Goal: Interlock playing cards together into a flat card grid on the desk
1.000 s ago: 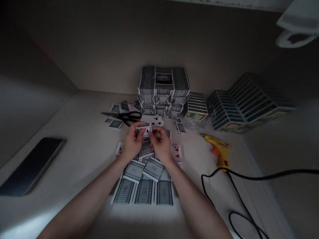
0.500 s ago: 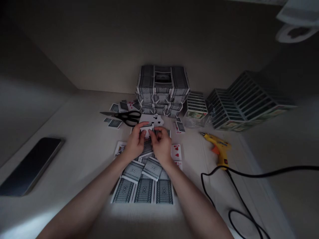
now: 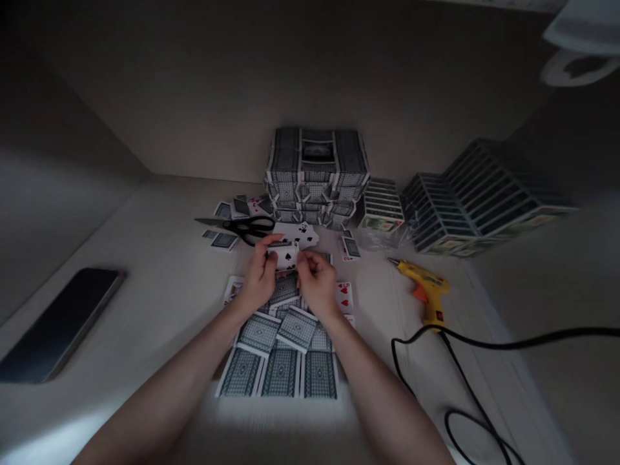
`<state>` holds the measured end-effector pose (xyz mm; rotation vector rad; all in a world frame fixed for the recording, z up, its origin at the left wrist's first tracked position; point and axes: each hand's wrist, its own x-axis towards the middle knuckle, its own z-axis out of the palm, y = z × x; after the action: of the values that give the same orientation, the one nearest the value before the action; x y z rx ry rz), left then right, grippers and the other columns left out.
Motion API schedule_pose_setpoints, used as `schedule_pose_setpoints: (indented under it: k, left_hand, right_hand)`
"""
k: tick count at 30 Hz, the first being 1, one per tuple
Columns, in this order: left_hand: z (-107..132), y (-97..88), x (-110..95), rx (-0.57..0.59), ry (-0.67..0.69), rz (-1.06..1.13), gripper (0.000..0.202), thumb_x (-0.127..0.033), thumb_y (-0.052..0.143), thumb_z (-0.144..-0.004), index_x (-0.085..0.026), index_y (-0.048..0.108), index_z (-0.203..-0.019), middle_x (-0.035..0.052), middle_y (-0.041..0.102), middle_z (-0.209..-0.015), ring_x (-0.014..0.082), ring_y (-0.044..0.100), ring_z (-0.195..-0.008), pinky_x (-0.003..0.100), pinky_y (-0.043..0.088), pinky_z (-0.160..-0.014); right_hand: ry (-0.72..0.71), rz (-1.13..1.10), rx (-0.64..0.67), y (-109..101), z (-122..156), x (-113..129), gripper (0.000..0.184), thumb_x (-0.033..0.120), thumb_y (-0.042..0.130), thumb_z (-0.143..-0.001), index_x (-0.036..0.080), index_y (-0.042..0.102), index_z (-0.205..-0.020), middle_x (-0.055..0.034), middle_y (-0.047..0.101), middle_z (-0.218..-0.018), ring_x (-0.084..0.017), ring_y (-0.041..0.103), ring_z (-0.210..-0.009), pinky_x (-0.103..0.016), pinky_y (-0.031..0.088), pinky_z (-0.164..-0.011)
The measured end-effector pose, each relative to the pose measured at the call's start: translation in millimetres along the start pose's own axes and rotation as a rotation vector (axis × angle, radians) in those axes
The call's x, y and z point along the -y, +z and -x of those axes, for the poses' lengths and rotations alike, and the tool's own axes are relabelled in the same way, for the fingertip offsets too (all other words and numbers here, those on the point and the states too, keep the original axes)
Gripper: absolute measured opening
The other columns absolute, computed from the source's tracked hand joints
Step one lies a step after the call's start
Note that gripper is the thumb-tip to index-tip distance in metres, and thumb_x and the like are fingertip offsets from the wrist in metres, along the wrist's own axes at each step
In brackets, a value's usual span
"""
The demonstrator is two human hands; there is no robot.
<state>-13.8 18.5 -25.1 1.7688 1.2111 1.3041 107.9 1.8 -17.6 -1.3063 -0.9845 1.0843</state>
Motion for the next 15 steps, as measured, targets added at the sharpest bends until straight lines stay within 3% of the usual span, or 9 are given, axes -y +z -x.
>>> schedule_pose_setpoints:
  k: [5, 8, 12, 15]
  left_hand:
    - [0.1, -1.5, -2.7, 0.012, -0.043, 0.016, 0.032, -0.029, 0.030, -0.094, -0.018, 0.042, -0.121, 0.0099, 0.058, -0.113, 0.0171, 0.058, -0.096, 0.032, 0.049, -0.082]
    - [0.8, -1.8, -4.0, 0.049, -0.043, 0.010, 0.035, -0.031, 0.031, -0.094, -0.018, 0.042, -0.123, 0.0105, 0.057, -0.116, 0.0182, 0.057, -0.102, 0.034, 0.047, -0.088]
    - [1.8, -2.6, -4.2, 0.090, -0.056, 0.005, 0.039, -0.032, 0.029, -0.094, -0.018, 0.040, -0.130, 0.0108, 0.056, -0.123, 0.0206, 0.054, -0.111, 0.037, 0.044, -0.094]
    - [1.6, -3.3, -4.3, 0.120, -0.053, 0.012, 0.041, -0.031, 0.029, -0.094, -0.017, 0.038, -0.132, 0.0103, 0.055, -0.124, 0.0197, 0.054, -0.111, 0.036, 0.043, -0.095]
  right_hand:
    - [0.020, -0.143, 0.129, -6.6, -1.9, 4.0, 0.029, 0.047, 0.062, -0.075, 0.019, 0.055, -0.072, 0.0098, 0.043, -0.037, -0.006, 0.034, -0.030, -0.018, 0.025, -0.032]
    - [0.047, -0.243, 0.263, -9.5, -3.8, -0.7, 0.030, 0.048, 0.059, -0.078, 0.020, 0.054, -0.070, 0.0072, 0.050, -0.042, -0.007, 0.042, -0.035, -0.019, 0.033, -0.036]
    - [0.120, -0.359, 0.375, -9.2, -6.4, -7.7, 0.032, 0.053, 0.057, -0.078, 0.022, 0.060, -0.085, 0.0007, 0.064, -0.066, -0.014, 0.060, -0.059, -0.025, 0.047, -0.048]
    - [0.139, -0.388, 0.395, -8.2, -7.3, -7.4, 0.033, 0.053, 0.060, -0.076, 0.025, 0.063, -0.091, -0.0020, 0.067, -0.083, -0.018, 0.062, -0.081, -0.028, 0.052, -0.060]
